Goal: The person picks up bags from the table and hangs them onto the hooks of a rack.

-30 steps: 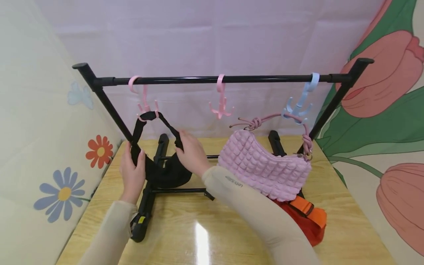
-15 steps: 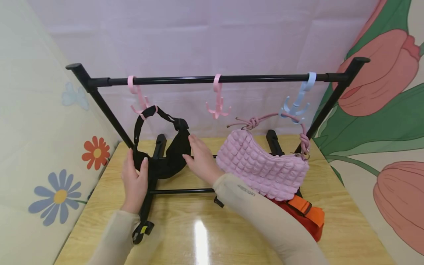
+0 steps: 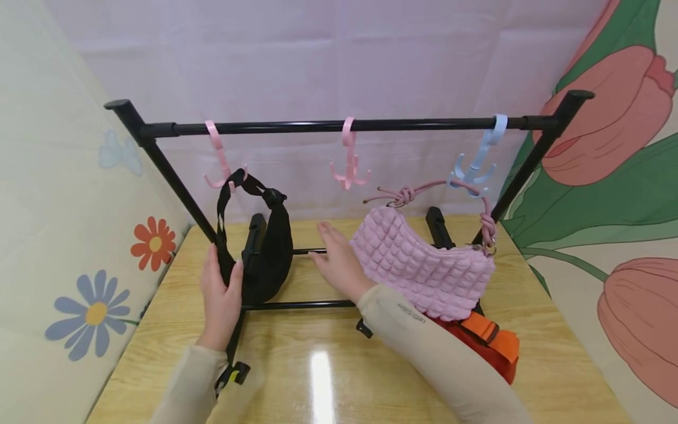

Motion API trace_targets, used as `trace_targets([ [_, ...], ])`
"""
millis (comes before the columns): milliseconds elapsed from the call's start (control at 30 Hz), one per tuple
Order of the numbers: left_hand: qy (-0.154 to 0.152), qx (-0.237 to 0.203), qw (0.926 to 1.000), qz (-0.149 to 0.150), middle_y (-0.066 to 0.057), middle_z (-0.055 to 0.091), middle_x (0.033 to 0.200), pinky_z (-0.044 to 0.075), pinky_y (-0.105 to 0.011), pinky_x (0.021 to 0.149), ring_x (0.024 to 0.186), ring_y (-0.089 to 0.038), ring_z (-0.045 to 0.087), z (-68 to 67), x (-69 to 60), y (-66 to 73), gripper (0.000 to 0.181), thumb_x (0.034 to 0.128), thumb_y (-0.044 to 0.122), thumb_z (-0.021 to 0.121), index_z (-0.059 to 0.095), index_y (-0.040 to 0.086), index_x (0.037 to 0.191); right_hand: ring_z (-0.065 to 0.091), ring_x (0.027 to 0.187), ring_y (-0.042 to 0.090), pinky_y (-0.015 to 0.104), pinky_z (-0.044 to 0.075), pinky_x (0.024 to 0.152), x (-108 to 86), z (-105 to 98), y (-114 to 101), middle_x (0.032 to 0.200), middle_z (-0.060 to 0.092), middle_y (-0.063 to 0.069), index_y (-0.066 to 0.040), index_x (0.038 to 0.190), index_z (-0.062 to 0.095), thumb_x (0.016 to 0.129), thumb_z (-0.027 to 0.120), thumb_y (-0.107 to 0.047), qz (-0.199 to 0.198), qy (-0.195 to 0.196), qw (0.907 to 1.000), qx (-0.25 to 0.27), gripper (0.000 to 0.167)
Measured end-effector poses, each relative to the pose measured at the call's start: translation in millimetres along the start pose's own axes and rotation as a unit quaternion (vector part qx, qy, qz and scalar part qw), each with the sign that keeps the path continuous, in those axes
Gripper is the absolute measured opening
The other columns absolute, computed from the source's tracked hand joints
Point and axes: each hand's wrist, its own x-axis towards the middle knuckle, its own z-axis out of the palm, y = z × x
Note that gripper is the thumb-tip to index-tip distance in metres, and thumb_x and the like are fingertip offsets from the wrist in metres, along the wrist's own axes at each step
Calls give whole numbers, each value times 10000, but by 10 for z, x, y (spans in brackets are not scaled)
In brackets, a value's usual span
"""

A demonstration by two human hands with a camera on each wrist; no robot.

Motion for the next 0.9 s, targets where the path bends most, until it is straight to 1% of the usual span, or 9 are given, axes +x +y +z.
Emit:
trace_targets([
  [167, 7, -97, 9999, 43, -242, 175, 1568, 46, -588, 1126, 1448, -385, 112, 4, -34, 11, 673, 1005, 229, 535, 195, -48, 1516, 256, 1414, 376, 474, 184, 1144, -53, -31, 82, 1535, 266, 229, 60, 1481, 288, 959, 612, -180, 84, 17, 10000, -10, 659],
  [300, -30, -158, 9999, 44, -243, 167, 1570, 47, -586, 1128, 1448, -388, 108, 8, -63, 13, 678, 1007, 237, 534, 190, -46, 1517, 270, 1408, 378, 470, 194, 1142, -84, -52, 118, 1529, 280, 231, 50, 1483, 293, 957, 618, -177, 194, 41, 9998, 44, 659],
  [467, -40, -184, 9998, 80, -242, 163, 1571, 55, -587, 1129, 1447, -388, 109, 8, -127, 29, 676, 1006, 233, 533, 192, -56, 1513, 283, 1398, 393, 481, 204, 1137, -124, -54, 176, 1518, 297, 241, 53, 1479, 302, 943, 636, -173, 210, 108, 9996, 141, 671],
  [567, 19, -154, 9997, 180, -249, 178, 1565, 65, -591, 1127, 1442, -403, 120, 11, -159, 35, 668, 1005, 229, 534, 205, -62, 1508, 282, 1396, 400, 490, 201, 1136, -143, -54, 214, 1514, 304, 243, 52, 1477, 309, 938, 642, -174, 268, 139, 9993, 210, 672],
  [667, 66, -13, 9995, 323, -259, 208, 1554, 70, -605, 1121, 1436, -427, 122, 26, -187, 47, 661, 997, 222, 549, 231, -71, 1497, 279, 1396, 405, 493, 195, 1138, -162, -64, 251, 1510, 310, 249, 63, 1467, 321, 938, 640, -172, 293, 192, 9991, 249, 661],
  [800, 11, 158, 9986, 511, -257, 226, 1549, 66, -659, 1093, 1440, -435, 100, 57, -237, 70, 663, 983, 205, 573, 250, -73, 1491, 291, 1385, 422, 506, 206, 1133, -197, -72, 307, 1492, 324, 276, 89, 1446, 344, 931, 644, -138, 169, 323, 9990, 244, 637],
  [900, -51, 127, 9973, 716, -250, 231, 1549, 74, -685, 1078, 1442, -437, 89, 79, -269, 78, 659, 976, 191, 587, 264, -69, 1488, 306, 1373, 434, 514, 217, 1127, -224, -65, 359, 1475, 336, 298, 102, 1430, 366, 930, 647, -130, 81, 422, 9988, 218, 619],
])
